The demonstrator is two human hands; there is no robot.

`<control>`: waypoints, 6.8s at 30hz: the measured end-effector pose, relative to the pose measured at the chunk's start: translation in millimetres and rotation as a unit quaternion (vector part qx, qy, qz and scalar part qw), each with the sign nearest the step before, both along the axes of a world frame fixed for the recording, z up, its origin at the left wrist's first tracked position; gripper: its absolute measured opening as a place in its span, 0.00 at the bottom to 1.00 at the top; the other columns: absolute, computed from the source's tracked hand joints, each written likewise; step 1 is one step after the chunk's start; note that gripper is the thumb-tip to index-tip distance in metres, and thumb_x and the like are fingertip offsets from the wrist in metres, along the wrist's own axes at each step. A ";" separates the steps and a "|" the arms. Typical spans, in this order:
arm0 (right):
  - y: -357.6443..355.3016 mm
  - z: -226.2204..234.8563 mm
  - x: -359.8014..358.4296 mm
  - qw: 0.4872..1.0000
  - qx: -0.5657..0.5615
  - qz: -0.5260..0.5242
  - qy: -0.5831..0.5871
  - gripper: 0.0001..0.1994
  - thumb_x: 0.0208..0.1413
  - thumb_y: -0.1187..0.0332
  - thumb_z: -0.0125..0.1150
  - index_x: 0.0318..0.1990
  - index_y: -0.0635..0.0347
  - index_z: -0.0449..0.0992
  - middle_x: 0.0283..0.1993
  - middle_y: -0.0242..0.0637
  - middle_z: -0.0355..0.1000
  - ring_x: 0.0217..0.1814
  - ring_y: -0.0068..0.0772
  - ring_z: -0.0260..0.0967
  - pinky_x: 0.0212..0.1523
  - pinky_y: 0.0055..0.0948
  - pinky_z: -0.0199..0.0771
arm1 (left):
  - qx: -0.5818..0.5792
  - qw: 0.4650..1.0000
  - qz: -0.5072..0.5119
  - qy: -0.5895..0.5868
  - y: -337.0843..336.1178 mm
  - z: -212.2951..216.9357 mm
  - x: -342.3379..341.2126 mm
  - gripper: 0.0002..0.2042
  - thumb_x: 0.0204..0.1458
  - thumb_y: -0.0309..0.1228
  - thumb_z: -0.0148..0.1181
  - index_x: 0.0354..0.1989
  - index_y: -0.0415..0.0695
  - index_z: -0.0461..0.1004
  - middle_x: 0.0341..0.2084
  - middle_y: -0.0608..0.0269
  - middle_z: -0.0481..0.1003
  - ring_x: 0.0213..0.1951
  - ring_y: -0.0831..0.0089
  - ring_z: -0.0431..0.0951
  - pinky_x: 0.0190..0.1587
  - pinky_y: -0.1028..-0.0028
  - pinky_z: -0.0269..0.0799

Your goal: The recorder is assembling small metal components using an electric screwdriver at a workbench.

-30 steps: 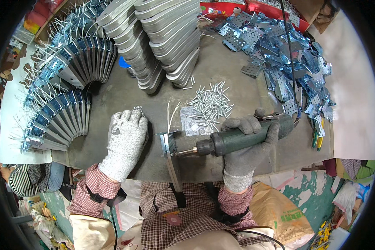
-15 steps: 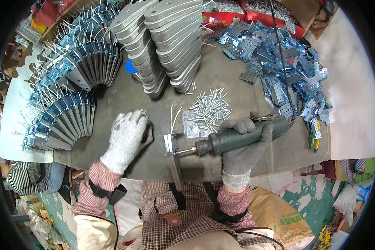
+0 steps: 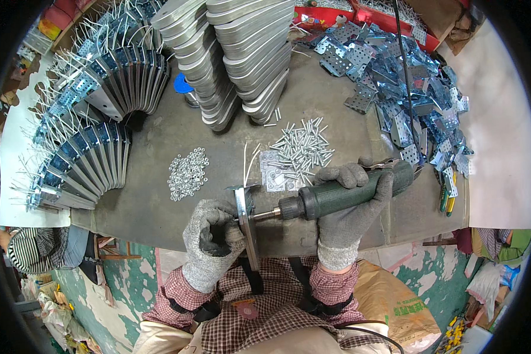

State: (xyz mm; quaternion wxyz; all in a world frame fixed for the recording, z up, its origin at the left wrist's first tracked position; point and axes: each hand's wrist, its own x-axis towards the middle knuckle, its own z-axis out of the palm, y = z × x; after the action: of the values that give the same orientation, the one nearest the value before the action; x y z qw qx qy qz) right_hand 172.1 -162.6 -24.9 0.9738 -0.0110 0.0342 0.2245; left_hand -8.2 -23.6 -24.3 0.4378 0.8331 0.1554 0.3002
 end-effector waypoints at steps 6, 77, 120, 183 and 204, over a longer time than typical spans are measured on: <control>-0.5 -0.2 -0.8 1.000 0.022 0.019 -0.004 0.14 0.65 0.55 0.62 0.45 0.54 0.72 0.29 0.23 0.64 0.33 0.22 0.65 0.54 0.41 0.66 | 0.040 0.999 -0.008 -0.019 -1.5 -1.7 2.0 0.18 0.45 0.23 0.72 0.42 0.41 0.70 0.41 0.51 0.76 0.40 0.56 0.81 0.38 0.65 0.79; 11.9 2.4 -2.0 0.988 -0.134 -0.050 -0.062 0.21 0.68 0.52 0.58 0.58 0.57 0.69 0.33 0.29 0.67 0.39 0.26 0.68 0.54 0.39 0.73 | 0.431 0.856 -0.005 0.287 82.6 32.6 8.8 0.14 0.50 0.30 0.61 0.47 0.47 0.79 0.48 0.57 0.76 0.57 0.55 0.72 0.61 0.56 0.63; 14.0 -5.3 -3.4 1.000 -0.010 0.019 -0.001 0.17 0.65 0.52 0.63 0.48 0.56 0.70 0.33 0.28 0.68 0.39 0.27 0.68 0.54 0.38 0.71 | 0.201 0.969 -0.135 0.059 39.6 8.2 -9.8 0.12 0.52 0.27 0.63 0.44 0.42 0.74 0.45 0.50 0.77 0.43 0.48 0.80 0.43 0.54 0.78; -15.8 72.8 117.0 0.142 -0.698 -0.129 -0.690 0.19 0.56 0.72 0.62 0.57 0.61 0.75 0.59 0.49 0.70 0.64 0.54 0.65 0.67 0.46 0.64 | 0.262 0.893 0.234 0.281 167.5 23.7 -44.4 0.27 0.55 0.42 0.67 0.57 0.40 0.66 0.48 0.44 0.71 0.50 0.48 0.77 0.50 0.54 0.77; -60.9 119.4 69.4 0.335 -0.728 0.099 -0.590 0.18 0.62 0.63 0.61 0.56 0.61 0.73 0.54 0.50 0.75 0.56 0.47 0.74 0.58 0.40 0.71 | 0.302 0.912 0.198 0.194 143.1 210.5 186.5 0.31 0.52 0.55 0.66 0.49 0.37 0.70 0.40 0.43 0.81 0.45 0.48 0.83 0.48 0.54 0.80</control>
State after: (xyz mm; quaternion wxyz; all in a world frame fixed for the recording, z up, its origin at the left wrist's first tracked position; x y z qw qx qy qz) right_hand 241.5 -223.5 94.5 0.3162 -0.8485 -0.4003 0.1405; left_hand 178.3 119.5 186.2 0.0582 0.9194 0.3011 0.2464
